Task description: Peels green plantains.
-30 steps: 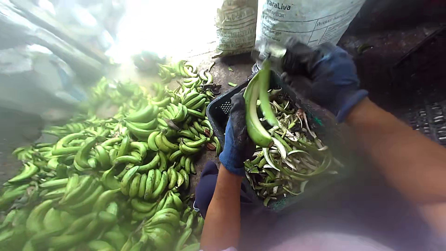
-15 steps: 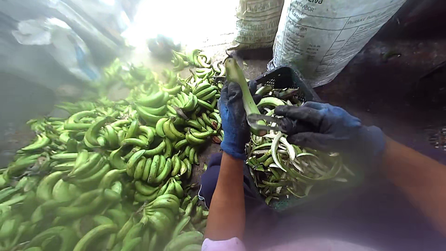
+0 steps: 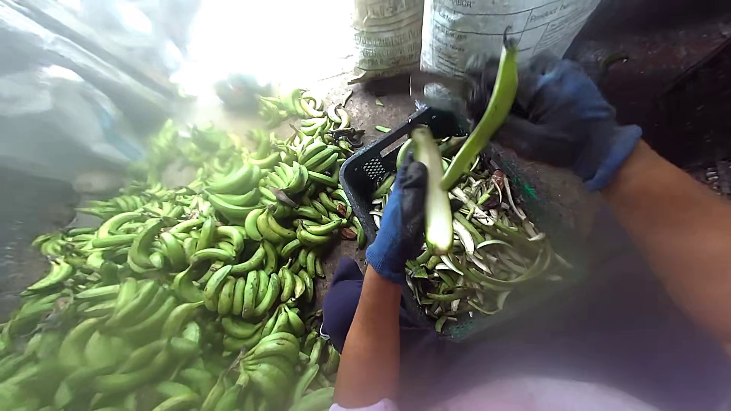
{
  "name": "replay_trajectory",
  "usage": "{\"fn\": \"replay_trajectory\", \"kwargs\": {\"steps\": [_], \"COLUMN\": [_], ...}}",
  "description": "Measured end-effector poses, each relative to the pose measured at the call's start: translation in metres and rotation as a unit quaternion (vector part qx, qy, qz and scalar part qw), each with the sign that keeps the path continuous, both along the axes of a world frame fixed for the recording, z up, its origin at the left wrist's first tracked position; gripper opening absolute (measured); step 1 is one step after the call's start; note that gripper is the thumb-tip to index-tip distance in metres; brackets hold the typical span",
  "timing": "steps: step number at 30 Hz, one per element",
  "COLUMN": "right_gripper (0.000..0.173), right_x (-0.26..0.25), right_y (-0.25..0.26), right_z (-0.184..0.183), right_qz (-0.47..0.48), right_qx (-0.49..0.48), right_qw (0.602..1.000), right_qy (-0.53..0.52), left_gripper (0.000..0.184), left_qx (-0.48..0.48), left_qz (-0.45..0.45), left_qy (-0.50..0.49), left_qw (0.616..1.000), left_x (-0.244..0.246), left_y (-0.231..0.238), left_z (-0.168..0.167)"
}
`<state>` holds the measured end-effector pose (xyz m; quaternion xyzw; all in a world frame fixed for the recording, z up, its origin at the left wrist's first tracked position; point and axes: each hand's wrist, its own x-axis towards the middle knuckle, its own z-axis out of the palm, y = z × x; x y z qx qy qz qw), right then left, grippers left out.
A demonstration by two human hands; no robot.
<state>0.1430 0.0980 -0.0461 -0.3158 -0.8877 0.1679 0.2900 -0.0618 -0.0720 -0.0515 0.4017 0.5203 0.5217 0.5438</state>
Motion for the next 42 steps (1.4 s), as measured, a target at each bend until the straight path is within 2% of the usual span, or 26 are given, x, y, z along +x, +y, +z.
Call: {"fn": "replay_trajectory", "kwargs": {"steps": [3,5,7,9,11,12,14,17,19,21,23,25,27,30,33,36,39,42], "right_gripper": [0.044,0.056,0.057,0.055,0.053,0.052,0.054,0.055,0.054,0.053,0.054,0.058,0.057,0.051,0.054,0.057,0.056,0.057], "right_x": [-0.009,-0.01,-0.018,-0.02,-0.018,-0.017,-0.013,-0.006,-0.005,-0.007,-0.014,-0.017,-0.019,-0.021,-0.018,-0.008,-0.003,-0.007], "right_y": [-0.032,-0.048,-0.063,-0.065,-0.057,-0.051,-0.032,-0.008,-0.002,-0.014,-0.037,-0.054,-0.061,-0.06,-0.047,-0.029,-0.016,-0.013], "right_z": [-0.024,-0.041,-0.032,-0.016,-0.009,-0.006,-0.005,0.005,0.006,0.001,-0.009,-0.025,-0.032,-0.019,-0.005,-0.005,-0.015,-0.009], "right_qz": [0.135,0.151,0.16,0.182,0.186,0.185,0.166,0.112,0.092,0.103,0.147,0.147,0.14,0.117,0.094,0.106,0.129,0.131], "right_qx": [-0.035,-0.069,-0.026,0.002,-0.003,-0.01,-0.011,-0.041,-0.071,-0.073,-0.039,0.007,0.05,0.026,-0.03,0.004,0.03,-0.05], "right_qw": [0.99,0.985,0.986,0.983,0.982,0.982,0.985,0.993,0.993,0.992,0.988,0.989,0.988,0.993,0.995,0.994,0.991,0.989], "right_qy": [0.007,-0.038,-0.024,0.005,0.02,0.032,0.04,0.01,-0.009,0.001,0.016,-0.022,-0.036,-0.005,0.021,0.022,-0.015,-0.05], "left_gripper": [0.042,0.04,0.04,0.036,0.037,0.034,0.031,0.04,0.05,0.041,0.032,0.045,0.049,0.05,0.04,0.042,0.041,0.045], "left_qx": [0.147,0.186,0.211,0.212,0.206,0.209,0.193,0.053,0.008,0.032,0.107,0.145,0.198,0.238,0.249,0.186,0.117,0.079], "left_qz": [0.177,0.296,0.351,0.365,0.316,0.261,0.14,-0.095,-0.174,-0.085,0.092,0.233,0.3,0.28,0.244,0.161,0.119,0.019], "left_qy": [0.023,0.02,0.009,-0.046,-0.093,-0.105,-0.049,0.013,0.006,-0.007,-0.057,-0.182,-0.203,-0.22,-0.11,0.008,0.055,0.148], "left_qw": [0.973,0.937,0.912,0.905,0.922,0.937,0.97,0.994,0.985,0.996,0.988,0.944,0.911,0.904,0.931,0.969,0.984,0.986], "left_x": [-0.018,-0.025,-0.025,-0.019,-0.012,-0.008,0.0,0.001,0.007,0.008,0.001,-0.014,-0.027,-0.018,0.003,0.002,-0.001,0.004], "left_y": [0.027,0.044,0.053,0.055,0.048,0.042,0.025,-0.003,0.001,0.011,0.025,0.045,0.059,0.06,0.047,0.038,0.031,0.019], "left_z": [-0.014,-0.011,-0.006,0.0,0.0,-0.001,0.004,0.017,0.017,0.008,-0.006,-0.018,-0.028,-0.025,-0.004,0.002,-0.002,0.004]}}
